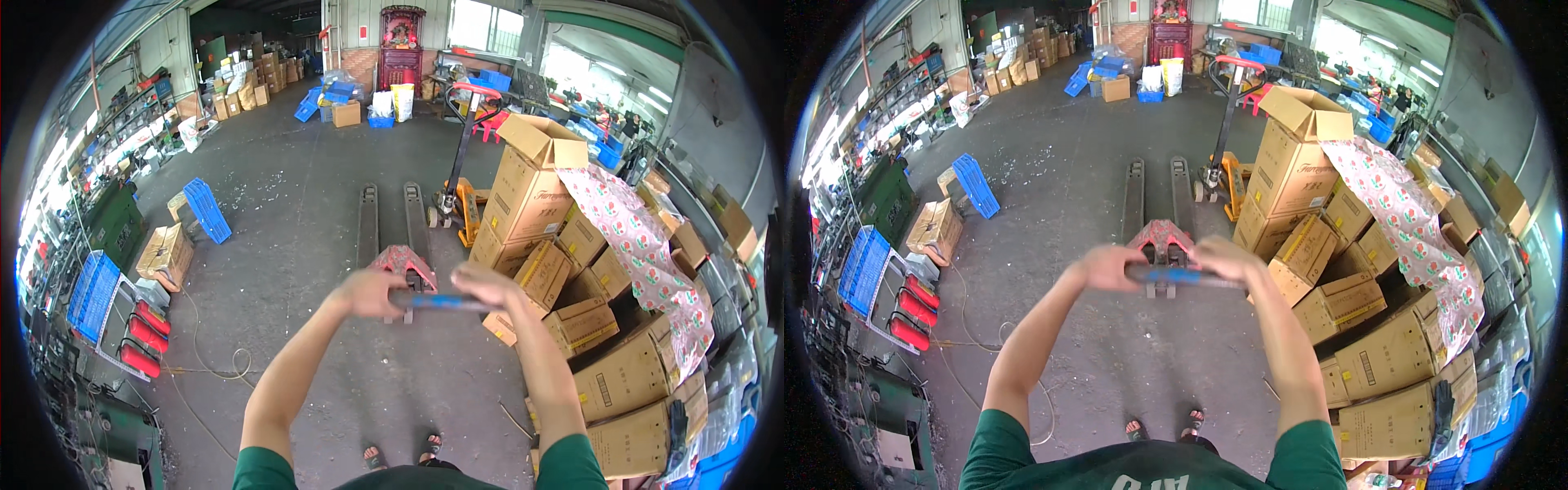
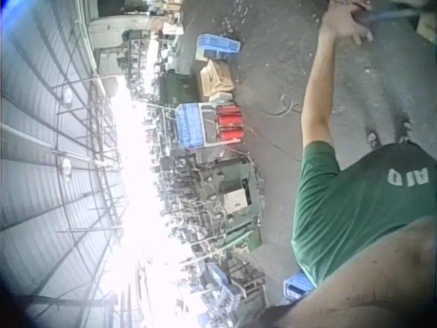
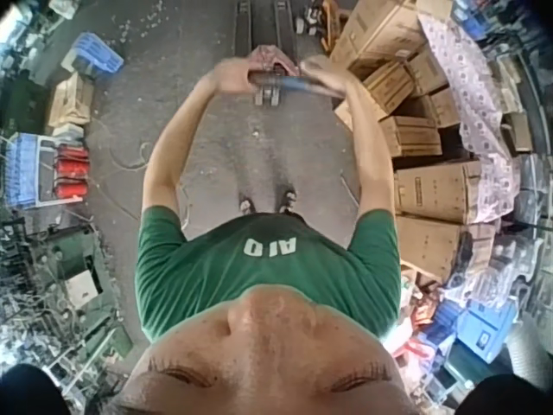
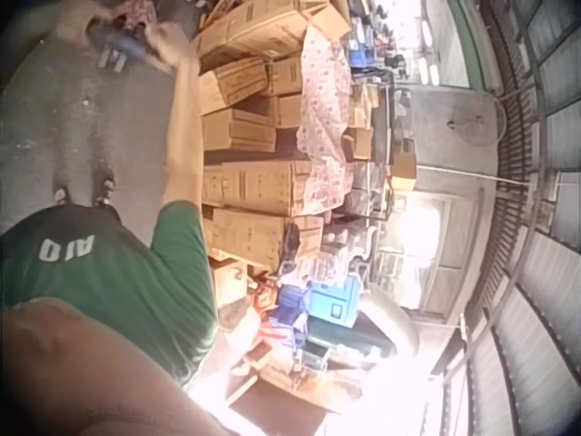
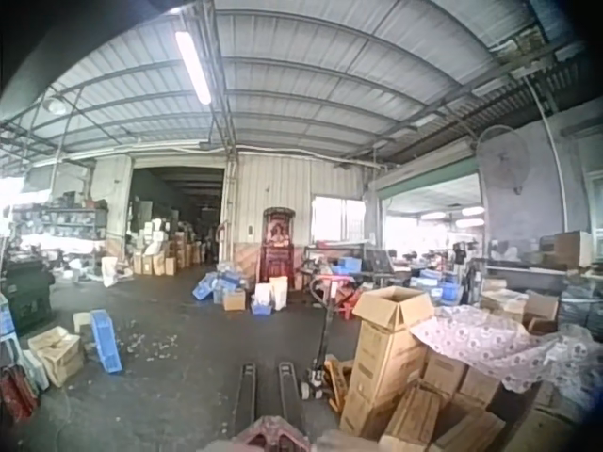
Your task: The person steers and pulls a manual pallet jack across the factory floor by gripping, turning, and moving its handle.
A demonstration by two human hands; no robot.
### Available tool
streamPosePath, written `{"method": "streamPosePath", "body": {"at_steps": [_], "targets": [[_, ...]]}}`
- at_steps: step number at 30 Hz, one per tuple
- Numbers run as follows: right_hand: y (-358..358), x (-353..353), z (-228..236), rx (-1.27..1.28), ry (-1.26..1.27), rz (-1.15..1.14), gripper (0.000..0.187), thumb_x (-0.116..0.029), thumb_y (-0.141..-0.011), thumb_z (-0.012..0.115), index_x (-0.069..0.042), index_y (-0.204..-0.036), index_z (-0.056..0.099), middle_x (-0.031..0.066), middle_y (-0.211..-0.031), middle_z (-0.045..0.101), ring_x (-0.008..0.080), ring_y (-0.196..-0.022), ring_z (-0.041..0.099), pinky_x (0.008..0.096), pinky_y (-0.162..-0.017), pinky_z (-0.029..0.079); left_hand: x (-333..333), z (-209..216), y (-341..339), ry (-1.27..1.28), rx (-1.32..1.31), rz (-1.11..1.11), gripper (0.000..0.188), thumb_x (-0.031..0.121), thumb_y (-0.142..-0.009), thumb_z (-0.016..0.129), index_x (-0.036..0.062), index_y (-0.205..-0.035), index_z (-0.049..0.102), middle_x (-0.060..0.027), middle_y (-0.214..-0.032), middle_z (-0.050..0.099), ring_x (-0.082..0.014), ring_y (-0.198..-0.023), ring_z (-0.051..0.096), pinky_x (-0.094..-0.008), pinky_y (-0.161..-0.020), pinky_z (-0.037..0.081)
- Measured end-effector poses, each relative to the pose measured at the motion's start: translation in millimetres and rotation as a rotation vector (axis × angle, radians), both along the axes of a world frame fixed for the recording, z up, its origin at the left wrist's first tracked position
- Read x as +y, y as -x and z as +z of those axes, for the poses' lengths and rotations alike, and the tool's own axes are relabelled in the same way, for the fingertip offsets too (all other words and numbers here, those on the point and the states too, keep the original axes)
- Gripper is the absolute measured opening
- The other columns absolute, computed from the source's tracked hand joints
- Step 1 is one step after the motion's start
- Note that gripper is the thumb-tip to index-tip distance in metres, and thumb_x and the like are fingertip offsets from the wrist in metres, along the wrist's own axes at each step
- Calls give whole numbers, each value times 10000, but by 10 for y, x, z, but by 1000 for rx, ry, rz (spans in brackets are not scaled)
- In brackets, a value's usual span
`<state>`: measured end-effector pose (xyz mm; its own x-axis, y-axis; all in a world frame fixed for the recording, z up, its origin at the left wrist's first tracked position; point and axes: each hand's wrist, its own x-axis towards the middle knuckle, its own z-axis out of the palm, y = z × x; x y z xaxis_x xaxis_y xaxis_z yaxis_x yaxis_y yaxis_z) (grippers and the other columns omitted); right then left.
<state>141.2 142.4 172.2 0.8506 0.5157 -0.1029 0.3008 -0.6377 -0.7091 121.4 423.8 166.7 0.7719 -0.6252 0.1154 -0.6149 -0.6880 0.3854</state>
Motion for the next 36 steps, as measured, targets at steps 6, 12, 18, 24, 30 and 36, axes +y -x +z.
{"method": "streamPosePath", "body": {"at_steps": [6,12,18,24,30,36], "targets": [[134,108,-98,436,81,288,693,-630,-909,367,-43,-1236,540,65,-1204,563,213,-1024,535,280,-920,396,9,-182,411,-80,-134,217,254,287,-592,653,172,-816,619,-33,-698,628,-295,-639,590,-383,-558,444],[1693,64,-1572,119,376,289,1070,-569,-627,729,41,-1382,279,272,-1386,345,433,-1267,346,492,-1043,283,-30,-1419,1923,-278,236,145,237,368,-634,681,180,-767,625,-4,-672,623,-246,-594,614,-378,-518,467],[2883,174,-3219,-11,363,208,1132,-665,-567,696,37,-1363,301,264,-1313,385,429,-1243,341,528,-1027,246,-65,-3183,3015,-313,362,5,299,377,-727,596,85,-769,647,-105,-739,643,-279,-634,624,-403,-547,492],[3207,288,-3698,-98,588,183,1060,-650,-619,652,8,-1376,309,265,-1272,418,428,-1236,351,541,-1028,232,-42,-3956,3332,-366,681,-67,271,378,-779,570,142,-905,612,-109,-829,655,-327,-718,632,-439,-590,486],[2834,296,-2901,-58,591,200,1085,-708,-617,630,0,-1380,320,263,-1183,479,433,-1075,464,511,-984,290,59,-3086,2765,-376,650,-175,275,374,-777,570,156,-943,596,-103,-843,656,-359,-734,619,-454,-599,471],[1703,300,-1319,125,546,185,1073,-605,-591,716,-23,-1399,317,238,-1175,535,408,-1032,537,477,-940,389,107,-1407,1549,-320,415,-193,249,276,-662,638,157,-880,634,-68,-754,652,-316,-637,591,-409,-582,452]]}}
